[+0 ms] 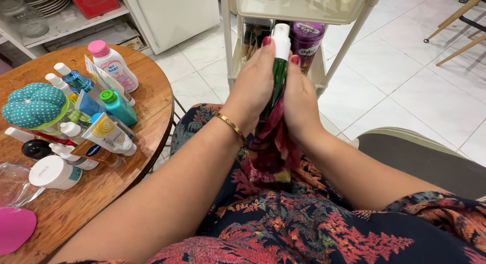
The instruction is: The person sits with a cloth and wipes the surfaces of various cosmetic bottles and tubes one by one. They pick up each item from a round table, wipe it thoroughly, and place it on a nearby rolling cart.
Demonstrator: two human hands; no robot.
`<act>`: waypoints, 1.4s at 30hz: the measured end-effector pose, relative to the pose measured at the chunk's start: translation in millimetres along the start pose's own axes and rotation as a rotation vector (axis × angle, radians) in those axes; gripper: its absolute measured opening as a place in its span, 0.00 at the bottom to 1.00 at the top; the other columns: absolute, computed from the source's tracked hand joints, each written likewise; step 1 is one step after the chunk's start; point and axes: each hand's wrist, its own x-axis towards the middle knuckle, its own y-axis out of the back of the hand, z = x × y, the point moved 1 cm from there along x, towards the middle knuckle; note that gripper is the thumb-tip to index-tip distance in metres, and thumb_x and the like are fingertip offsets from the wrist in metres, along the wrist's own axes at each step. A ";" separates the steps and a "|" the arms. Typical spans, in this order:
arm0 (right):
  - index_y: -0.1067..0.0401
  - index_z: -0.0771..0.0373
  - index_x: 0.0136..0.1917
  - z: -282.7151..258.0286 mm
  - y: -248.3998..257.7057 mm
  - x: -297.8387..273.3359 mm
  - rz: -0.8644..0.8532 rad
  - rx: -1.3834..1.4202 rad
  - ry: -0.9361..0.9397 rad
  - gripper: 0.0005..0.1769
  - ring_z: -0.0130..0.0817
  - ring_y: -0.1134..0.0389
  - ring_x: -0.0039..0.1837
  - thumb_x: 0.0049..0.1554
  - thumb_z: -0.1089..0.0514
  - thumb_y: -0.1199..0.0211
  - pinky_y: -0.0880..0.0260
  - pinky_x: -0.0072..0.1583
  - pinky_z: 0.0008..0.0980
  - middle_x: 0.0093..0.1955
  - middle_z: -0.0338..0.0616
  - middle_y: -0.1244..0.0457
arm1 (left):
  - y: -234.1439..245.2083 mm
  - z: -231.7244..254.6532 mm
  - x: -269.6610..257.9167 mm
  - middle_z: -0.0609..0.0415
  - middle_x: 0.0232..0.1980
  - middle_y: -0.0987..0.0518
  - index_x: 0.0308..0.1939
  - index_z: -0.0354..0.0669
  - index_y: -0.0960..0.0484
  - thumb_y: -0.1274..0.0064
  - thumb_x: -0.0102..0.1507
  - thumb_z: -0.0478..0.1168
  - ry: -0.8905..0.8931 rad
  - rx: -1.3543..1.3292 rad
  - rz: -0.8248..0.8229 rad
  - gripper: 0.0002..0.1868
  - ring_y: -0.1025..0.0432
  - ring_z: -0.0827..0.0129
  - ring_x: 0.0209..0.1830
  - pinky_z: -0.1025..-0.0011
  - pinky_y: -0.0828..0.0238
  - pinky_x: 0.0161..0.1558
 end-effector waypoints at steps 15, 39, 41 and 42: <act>0.37 0.59 0.47 -2.5 0.9 26.5 0.123 0.107 0.220 0.08 0.23 0.45 0.44 0.68 0.57 0.53 0.40 0.49 0.28 0.41 0.35 0.44 | -14.3 -11.1 -12.0 0.57 0.37 0.29 0.47 0.39 0.26 0.62 0.73 0.55 0.057 0.085 0.072 0.22 0.38 0.74 0.38 0.73 0.36 0.42; 0.36 0.69 0.63 -43.7 24.3 65.8 -0.097 0.170 0.359 0.18 0.25 0.35 0.56 0.69 0.52 0.42 0.32 0.59 0.28 0.56 0.43 0.34 | -30.4 34.8 69.0 0.53 0.57 0.17 0.62 0.51 0.25 0.73 0.63 0.74 0.577 -0.009 -0.182 0.41 0.23 0.67 0.54 0.62 0.27 0.55; 0.36 0.69 0.62 -39.9 27.7 71.0 -0.099 0.139 0.398 0.18 0.25 0.36 0.56 0.69 0.52 0.42 0.32 0.59 0.27 0.55 0.42 0.35 | -26.0 30.1 69.8 0.51 0.58 0.17 0.63 0.47 0.24 0.71 0.63 0.73 0.585 0.007 -0.223 0.42 0.23 0.66 0.53 0.64 0.26 0.55; 0.36 0.69 0.62 -38.5 28.5 73.5 -0.100 0.124 0.419 0.18 0.25 0.36 0.55 0.69 0.52 0.42 0.32 0.59 0.27 0.55 0.42 0.35 | -23.5 27.6 71.0 0.49 0.58 0.17 0.64 0.46 0.23 0.70 0.63 0.73 0.586 0.016 -0.245 0.43 0.23 0.65 0.53 0.65 0.26 0.55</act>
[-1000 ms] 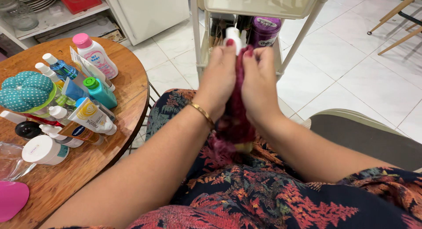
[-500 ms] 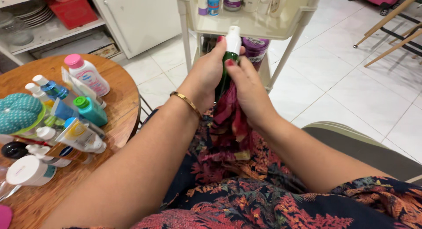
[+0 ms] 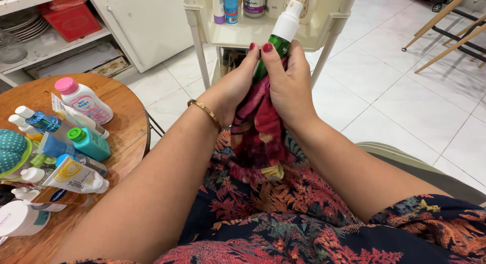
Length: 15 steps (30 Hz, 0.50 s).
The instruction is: The person sits with a cloth and wipes the surfaces of various cosmetic bottles and tubes one by one. They pick up each item from a round table, wipe it thoroughly, and place it on a nearby rolling cart.
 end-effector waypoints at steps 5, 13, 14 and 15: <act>0.35 0.69 0.64 9.7 0.2 4.4 0.010 -0.181 0.118 0.19 0.26 0.35 0.59 0.69 0.52 0.39 0.32 0.62 0.28 0.57 0.41 0.37 | 12.6 -11.6 9.4 0.50 0.54 0.15 0.61 0.38 0.20 0.66 0.63 0.72 -0.038 0.092 0.234 0.44 0.23 0.67 0.52 0.69 0.27 0.53; 0.35 0.69 0.65 30.6 28.4 38.0 0.079 -0.434 0.277 0.22 0.31 0.35 0.56 0.68 0.52 0.34 0.32 0.60 0.32 0.54 0.42 0.35 | 50.6 -37.1 29.4 0.46 0.38 0.17 0.45 0.31 0.20 0.49 0.64 0.57 -0.170 -0.007 0.400 0.28 0.24 0.65 0.32 0.67 0.24 0.35; 0.35 0.69 0.64 36.9 35.8 50.5 0.093 -0.513 0.305 0.21 0.32 0.35 0.56 0.68 0.53 0.33 0.32 0.60 0.33 0.54 0.43 0.34 | 54.6 -40.1 32.0 0.48 0.37 0.18 0.44 0.33 0.21 0.47 0.65 0.53 -0.186 0.042 0.457 0.23 0.26 0.68 0.31 0.67 0.25 0.35; 0.34 0.69 0.64 44.6 42.5 63.2 0.106 -0.593 0.334 0.20 0.33 0.34 0.56 0.68 0.54 0.32 0.32 0.60 0.34 0.54 0.45 0.34 | 58.5 -42.4 33.8 0.50 0.36 0.19 0.42 0.35 0.23 0.45 0.65 0.50 -0.200 0.092 0.513 0.18 0.27 0.70 0.30 0.68 0.25 0.35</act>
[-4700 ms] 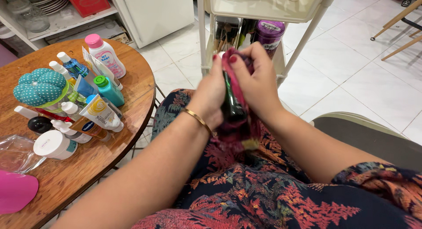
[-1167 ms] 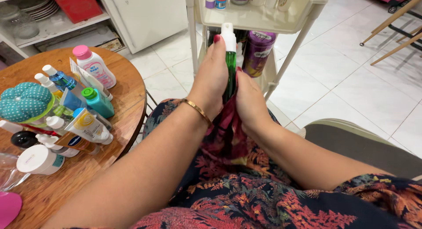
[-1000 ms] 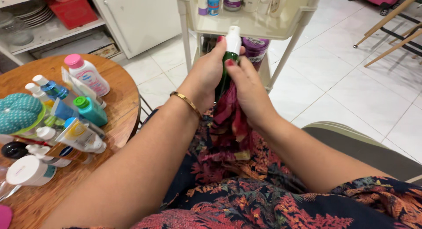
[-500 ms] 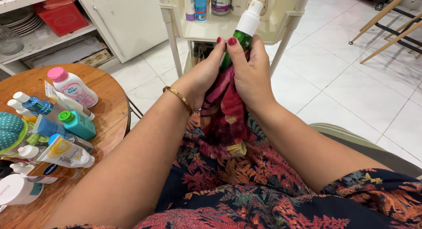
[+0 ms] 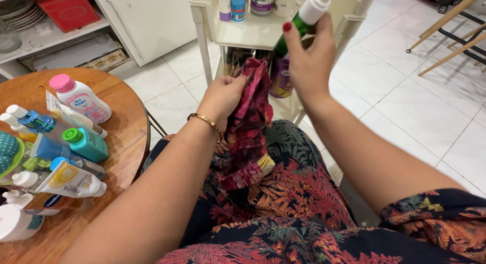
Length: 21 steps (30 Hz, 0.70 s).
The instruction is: The person sits with a cloth and wipes the surfaces of various cosmetic bottles and tubes one by one. They pick up each item from a round table, wipe it thoroughly, and place it on a nearby rolling cart.
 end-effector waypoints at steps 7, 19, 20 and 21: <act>0.30 0.68 0.56 96.4 -39.4 61.8 -0.010 -0.175 0.069 0.18 0.39 0.27 0.50 0.60 0.59 0.25 0.27 0.52 0.37 0.48 0.49 0.29 | 13.0 -11.8 8.7 0.51 0.34 0.19 0.42 0.36 0.24 0.44 0.62 0.41 0.018 -0.183 -0.038 0.12 0.24 0.70 0.29 0.68 0.24 0.34; 0.24 0.66 0.47 148.0 -125.4 113.0 -0.137 -0.447 -0.054 0.20 0.51 0.27 0.50 0.50 0.53 0.20 0.29 0.53 0.43 0.46 0.54 0.30 | 54.5 -1.8 -18.5 0.47 0.42 0.18 0.52 0.35 0.27 0.44 0.62 0.44 0.106 -0.122 0.038 0.20 0.23 0.68 0.37 0.68 0.22 0.40; 0.25 0.66 0.49 149.4 -125.9 113.3 -0.169 -0.443 -0.164 0.21 0.49 0.27 0.52 0.51 0.52 0.21 0.28 0.55 0.42 0.48 0.54 0.30 | 58.6 -2.3 -20.3 0.47 0.43 0.17 0.52 0.36 0.26 0.44 0.62 0.44 0.101 -0.099 0.049 0.20 0.23 0.68 0.37 0.68 0.22 0.40; 0.27 0.66 0.51 149.2 -125.6 113.4 -0.200 -0.442 -0.273 0.22 0.46 0.26 0.54 0.53 0.51 0.23 0.28 0.57 0.40 0.51 0.53 0.30 | 61.1 -3.2 -21.7 0.48 0.43 0.17 0.52 0.36 0.26 0.43 0.62 0.45 0.095 -0.077 0.055 0.20 0.22 0.69 0.37 0.69 0.23 0.41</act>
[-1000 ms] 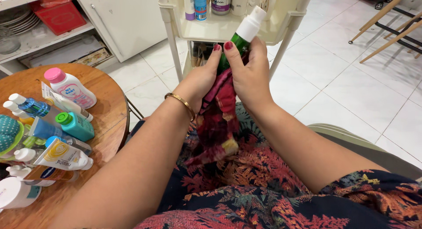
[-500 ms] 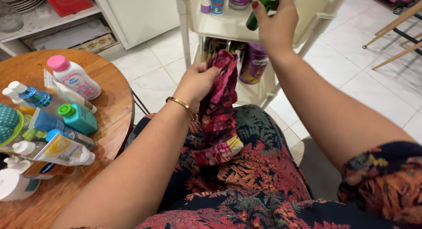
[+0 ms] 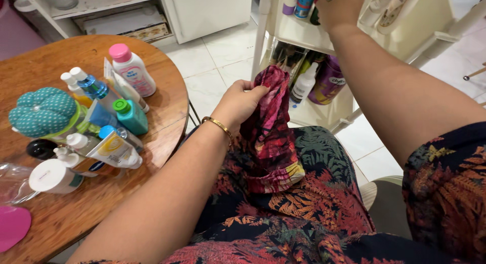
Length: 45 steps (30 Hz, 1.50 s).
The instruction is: The person sits with a cloth and wipes the surfaces of various cosmetic bottles and tubes one by one. They pick up each item from a round table, wipe it thoroughly, and place it on a nearby rolling cart.
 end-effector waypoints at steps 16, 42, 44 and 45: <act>0.41 0.63 0.72 -156.4 45.1 -262.9 -0.386 0.490 0.382 0.39 0.43 0.36 0.65 0.48 0.67 0.35 0.37 0.66 0.37 0.64 0.53 0.38 | 54.4 -0.6 23.2 0.47 0.42 0.16 0.49 0.40 0.24 0.41 0.63 0.45 -0.369 -0.013 0.199 0.16 0.20 0.63 0.40 0.66 0.21 0.42; 0.34 0.64 0.66 -172.1 41.4 -263.8 -0.466 0.499 0.003 0.29 0.33 0.30 0.55 0.50 0.68 0.43 0.31 0.59 0.32 0.53 0.48 0.32 | 180.6 53.4 17.1 0.50 0.48 0.21 0.40 0.49 0.12 0.36 0.60 0.41 -0.659 1.308 0.960 0.06 0.28 0.55 0.56 0.46 0.60 0.76; 0.34 0.66 0.66 -169.1 44.3 -258.8 -0.397 0.558 0.033 0.27 0.32 0.32 0.57 0.51 0.69 0.43 0.31 0.61 0.32 0.56 0.48 0.33 | 166.6 66.7 10.6 0.46 0.47 0.21 0.40 0.45 0.12 0.30 0.53 0.42 -0.726 1.113 0.813 0.14 0.27 0.53 0.51 0.55 0.40 0.61; 0.35 0.66 0.67 -168.9 46.4 -256.1 -0.364 0.672 0.024 0.25 0.33 0.32 0.58 0.55 0.67 0.44 0.32 0.62 0.32 0.57 0.49 0.33 | 157.4 74.1 7.0 0.44 0.47 0.22 0.41 0.43 0.13 0.27 0.49 0.43 -0.757 1.015 0.740 0.18 0.26 0.52 0.48 0.59 0.30 0.53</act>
